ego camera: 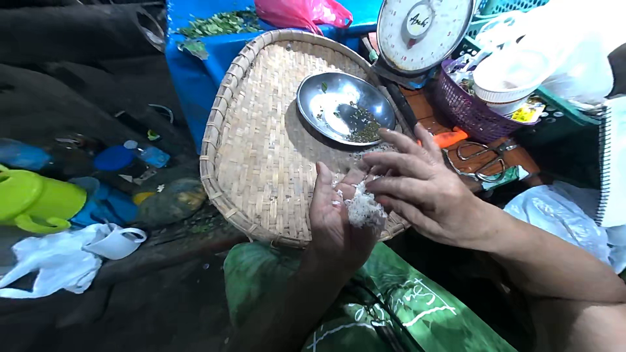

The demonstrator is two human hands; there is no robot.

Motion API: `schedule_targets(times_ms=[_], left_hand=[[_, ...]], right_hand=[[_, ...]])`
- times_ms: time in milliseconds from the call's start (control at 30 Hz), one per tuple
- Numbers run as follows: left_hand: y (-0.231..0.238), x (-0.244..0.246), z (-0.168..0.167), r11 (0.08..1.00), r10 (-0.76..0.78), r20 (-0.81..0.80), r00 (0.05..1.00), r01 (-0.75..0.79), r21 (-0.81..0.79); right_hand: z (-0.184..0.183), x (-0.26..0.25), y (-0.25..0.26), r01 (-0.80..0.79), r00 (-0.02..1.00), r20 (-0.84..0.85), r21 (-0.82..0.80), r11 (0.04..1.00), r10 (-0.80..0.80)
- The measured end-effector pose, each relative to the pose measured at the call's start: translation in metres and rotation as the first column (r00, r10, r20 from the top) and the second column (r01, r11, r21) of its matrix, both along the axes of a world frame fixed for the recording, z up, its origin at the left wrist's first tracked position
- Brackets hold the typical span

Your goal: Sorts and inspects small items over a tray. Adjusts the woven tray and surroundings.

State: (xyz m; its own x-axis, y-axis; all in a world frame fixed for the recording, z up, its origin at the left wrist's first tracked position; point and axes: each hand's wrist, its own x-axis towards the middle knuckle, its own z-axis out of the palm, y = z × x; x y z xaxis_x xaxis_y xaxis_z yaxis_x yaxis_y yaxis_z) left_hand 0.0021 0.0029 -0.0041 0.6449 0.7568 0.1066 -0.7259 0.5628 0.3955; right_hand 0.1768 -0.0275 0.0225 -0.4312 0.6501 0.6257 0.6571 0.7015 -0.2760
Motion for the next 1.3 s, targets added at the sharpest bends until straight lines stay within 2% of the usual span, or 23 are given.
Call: schedule_targets(times_ms=[133,300,433,500,633,933,1133,1300], left_hand=[[0.000,0.003,0.005,0.992,0.054,0.008,0.999,-0.053,-0.112],[0.004,0.002,0.013,0.967,0.124,0.048,0.991,-0.110,-0.232],[0.000,-0.005,0.022,0.965,0.181,0.211,0.961,-0.133,-0.224],[0.003,-0.003,0.015,0.967,0.174,0.256,0.951,-0.116,-0.228],[0.005,0.003,0.007,0.970,0.125,0.233,0.964,-0.070,-0.231],[0.005,0.005,0.002,0.981,0.097,0.158,0.983,-0.067,-0.182],[0.001,0.005,0.002,0.980,0.071,0.181,0.981,-0.034,-0.198],[0.001,0.004,0.001,0.986,0.079,0.101,0.992,-0.063,-0.155]], right_hand=[[0.006,0.014,0.008,0.080,0.985,-0.155,0.069,0.994,-0.069],[-0.012,0.021,0.026,0.157,0.950,-0.273,-0.010,0.988,-0.154],[-0.017,0.022,0.029,0.156,0.950,-0.267,-0.045,0.987,-0.162],[-0.020,0.020,0.029,0.137,0.953,-0.264,-0.062,0.989,-0.148],[-0.023,0.019,0.029,0.114,0.957,-0.259,-0.072,0.991,-0.129],[-0.009,0.015,0.017,0.087,0.954,-0.290,0.044,0.995,-0.071],[-0.009,-0.004,0.001,-0.077,0.970,-0.235,-0.041,0.996,0.065],[-0.015,-0.014,-0.001,-0.119,0.977,-0.185,-0.061,0.991,0.106]])
